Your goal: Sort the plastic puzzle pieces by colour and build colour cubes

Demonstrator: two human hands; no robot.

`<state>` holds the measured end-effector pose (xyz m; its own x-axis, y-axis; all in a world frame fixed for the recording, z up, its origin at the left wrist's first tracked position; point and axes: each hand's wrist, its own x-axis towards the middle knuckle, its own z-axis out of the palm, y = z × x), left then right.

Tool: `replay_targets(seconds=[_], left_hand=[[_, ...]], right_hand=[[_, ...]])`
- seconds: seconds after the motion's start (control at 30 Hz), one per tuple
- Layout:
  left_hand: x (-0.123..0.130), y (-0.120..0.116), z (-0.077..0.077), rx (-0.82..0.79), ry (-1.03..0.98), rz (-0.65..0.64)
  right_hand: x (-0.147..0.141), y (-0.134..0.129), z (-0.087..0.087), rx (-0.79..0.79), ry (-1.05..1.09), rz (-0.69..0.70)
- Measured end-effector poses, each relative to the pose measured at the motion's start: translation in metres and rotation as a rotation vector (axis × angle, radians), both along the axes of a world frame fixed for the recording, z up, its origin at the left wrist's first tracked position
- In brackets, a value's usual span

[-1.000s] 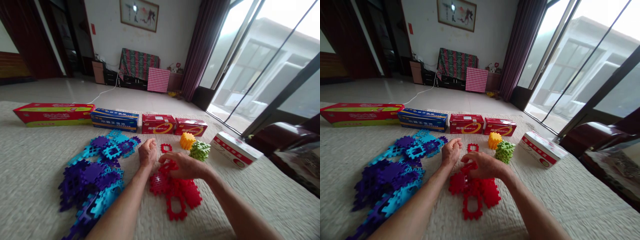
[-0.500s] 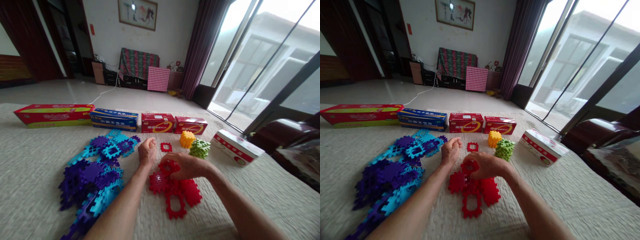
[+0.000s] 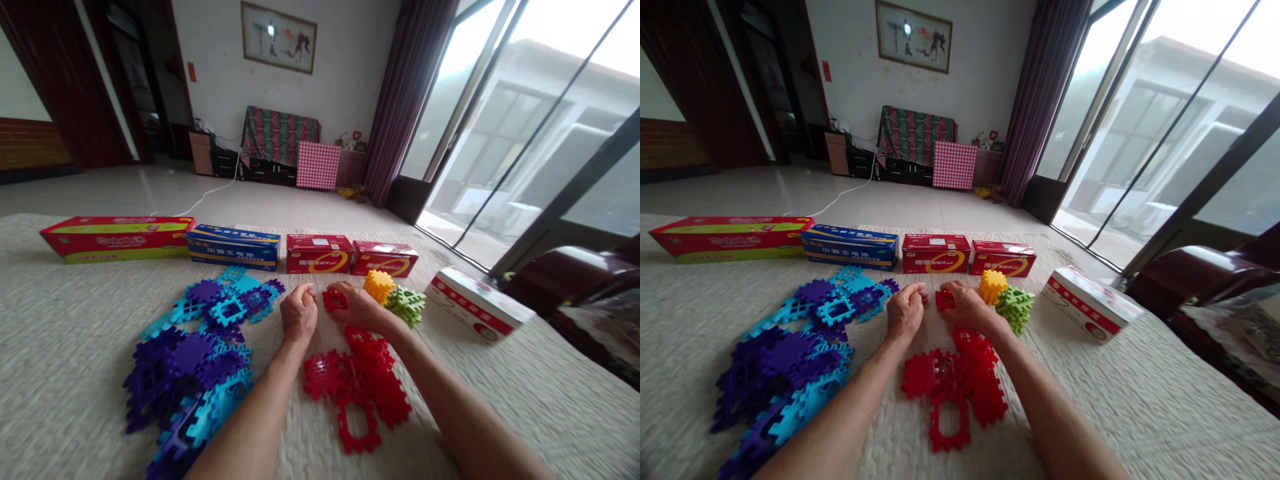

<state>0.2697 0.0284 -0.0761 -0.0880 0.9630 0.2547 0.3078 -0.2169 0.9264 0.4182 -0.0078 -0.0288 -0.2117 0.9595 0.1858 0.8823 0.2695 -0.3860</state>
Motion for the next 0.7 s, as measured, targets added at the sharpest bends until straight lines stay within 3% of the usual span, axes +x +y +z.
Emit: replay_targets(seconds=[0.4, 0.7], left_hand=[[0.001, 0.0009, -0.0026, 0.035, 0.009, -0.003], [0.0008, 0.0007, -0.0035, 0.033, 0.019, -0.013]], right_hand=[[-0.0002, -0.0018, -0.0062, 0.044, -0.038, 0.028], [0.0085, -0.0005, -0.0118, 0.048, -0.038, -0.054]])
